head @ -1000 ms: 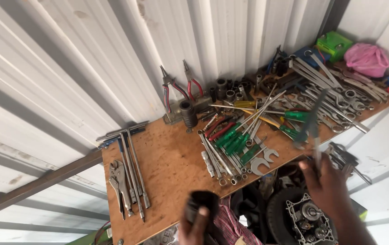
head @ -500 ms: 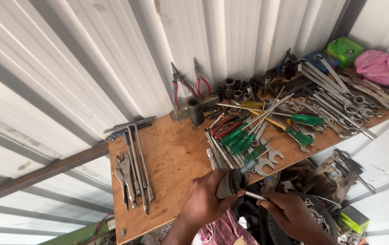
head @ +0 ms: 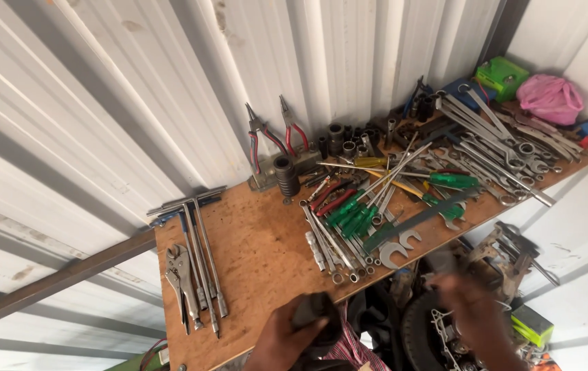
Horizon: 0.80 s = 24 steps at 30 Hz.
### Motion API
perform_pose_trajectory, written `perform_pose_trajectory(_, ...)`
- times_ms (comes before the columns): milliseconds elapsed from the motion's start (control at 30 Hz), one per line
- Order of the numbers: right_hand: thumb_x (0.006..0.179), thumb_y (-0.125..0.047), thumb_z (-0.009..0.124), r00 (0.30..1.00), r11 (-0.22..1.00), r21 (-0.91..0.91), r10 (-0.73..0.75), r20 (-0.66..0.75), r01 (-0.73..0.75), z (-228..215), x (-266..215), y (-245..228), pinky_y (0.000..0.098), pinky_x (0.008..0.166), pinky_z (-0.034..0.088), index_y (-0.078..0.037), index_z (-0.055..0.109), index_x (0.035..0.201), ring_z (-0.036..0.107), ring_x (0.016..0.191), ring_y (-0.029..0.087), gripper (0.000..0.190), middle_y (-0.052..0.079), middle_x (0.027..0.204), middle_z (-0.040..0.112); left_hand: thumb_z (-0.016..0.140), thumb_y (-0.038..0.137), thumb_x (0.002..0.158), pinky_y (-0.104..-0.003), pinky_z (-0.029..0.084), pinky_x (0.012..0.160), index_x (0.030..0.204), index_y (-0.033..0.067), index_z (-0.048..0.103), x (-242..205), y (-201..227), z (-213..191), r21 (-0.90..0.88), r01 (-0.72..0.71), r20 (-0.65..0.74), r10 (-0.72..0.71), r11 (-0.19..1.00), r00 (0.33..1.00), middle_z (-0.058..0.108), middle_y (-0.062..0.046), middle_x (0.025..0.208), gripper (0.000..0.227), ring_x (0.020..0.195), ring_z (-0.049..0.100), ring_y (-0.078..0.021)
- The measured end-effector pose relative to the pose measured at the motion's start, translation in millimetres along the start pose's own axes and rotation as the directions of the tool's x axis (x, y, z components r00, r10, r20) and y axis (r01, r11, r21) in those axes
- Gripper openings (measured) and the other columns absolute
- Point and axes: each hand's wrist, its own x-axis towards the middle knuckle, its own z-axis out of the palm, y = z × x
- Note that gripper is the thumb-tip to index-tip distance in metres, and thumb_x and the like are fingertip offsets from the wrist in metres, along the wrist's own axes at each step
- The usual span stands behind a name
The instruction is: The person picks up wrenches, pliers, screwdrivers, and T-handle socket tools from a cluttered wooden board and from below it, then arranges them in neat rows on the board, grouping the screwdrivers together at the end.
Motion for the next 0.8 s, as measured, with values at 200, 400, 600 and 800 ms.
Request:
perform_pose_trajectory(200, 0.104, -0.050, 0.044, 0.807, 0.807, 0.024, 0.591, -0.016, -0.590, -4.8, 15.4, -22.0, 0.0358, 0.052, 0.043, -0.013, 0.077, 0.107, 0.048, 0.049, 0.019, 0.049, 0.004, 0.057, 0.048, 0.062, 0.020, 0.090, -0.038, 0.057, 0.092, 0.130, 0.0006, 0.062, 24.0, -79.1, 54.9, -0.948, -0.093, -0.188, -0.298, 0.303, 0.936, 0.078, -0.011, 0.116, 0.045, 0.106, 0.073, -0.0244)
perform_pose_trajectory(400, 0.108, -0.039, 0.060, 0.929, 0.934, 0.325, 0.019, 0.369, -0.148, 99.4, -19.4, 0.2, 0.0412, 0.074, 0.053, 0.000, 0.072, 0.108, 0.069, 0.085, 0.019, 0.041, 0.008, 0.088, 0.074, 0.068, 0.021, 0.094, -0.032, 0.056, 0.089, 0.121, 0.0023, 0.066, 35.5, 8.5, 94.7, -0.806, -0.200, -0.262, -0.034, 0.556, 0.964, 0.075, -0.003, 0.107, 0.033, 0.100, 0.069, -0.0149)
perform_pose_trajectory(600, 0.093, -0.033, 0.065, 0.820, 0.938, -0.158, 0.347, 0.455, -0.309, 74.2, 5.6, -81.1, 0.0390, 0.067, 0.062, -0.013, 0.075, 0.106, 0.082, 0.076, 0.020, 0.026, 0.006, 0.089, 0.082, 0.062, 0.028, 0.099, -0.041, 0.058, 0.069, 0.107, 0.0024, 0.063, 36.9, 28.4, 66.8, -0.888, -0.403, -0.435, -0.121, 0.224, 0.892, 0.069, -0.013, 0.086, 0.027, 0.075, 0.068, -0.0264)
perform_pose_trajectory(800, 0.093, -0.039, 0.066, 0.853, 0.833, -0.406, 0.483, 0.198, -0.377, 103.1, -36.3, -32.1, 0.0394, 0.066, 0.057, -0.020, 0.079, 0.107, 0.077, 0.067, 0.021, 0.027, 0.006, 0.077, 0.080, 0.061, 0.033, 0.093, -0.047, 0.061, 0.071, 0.105, 0.0052, 0.062, 24.7, 54.1, 40.9, -0.950, -0.280, -0.308, -0.278, 0.136, 0.910, 0.069, -0.016, 0.085, 0.031, 0.078, 0.073, -0.0304)
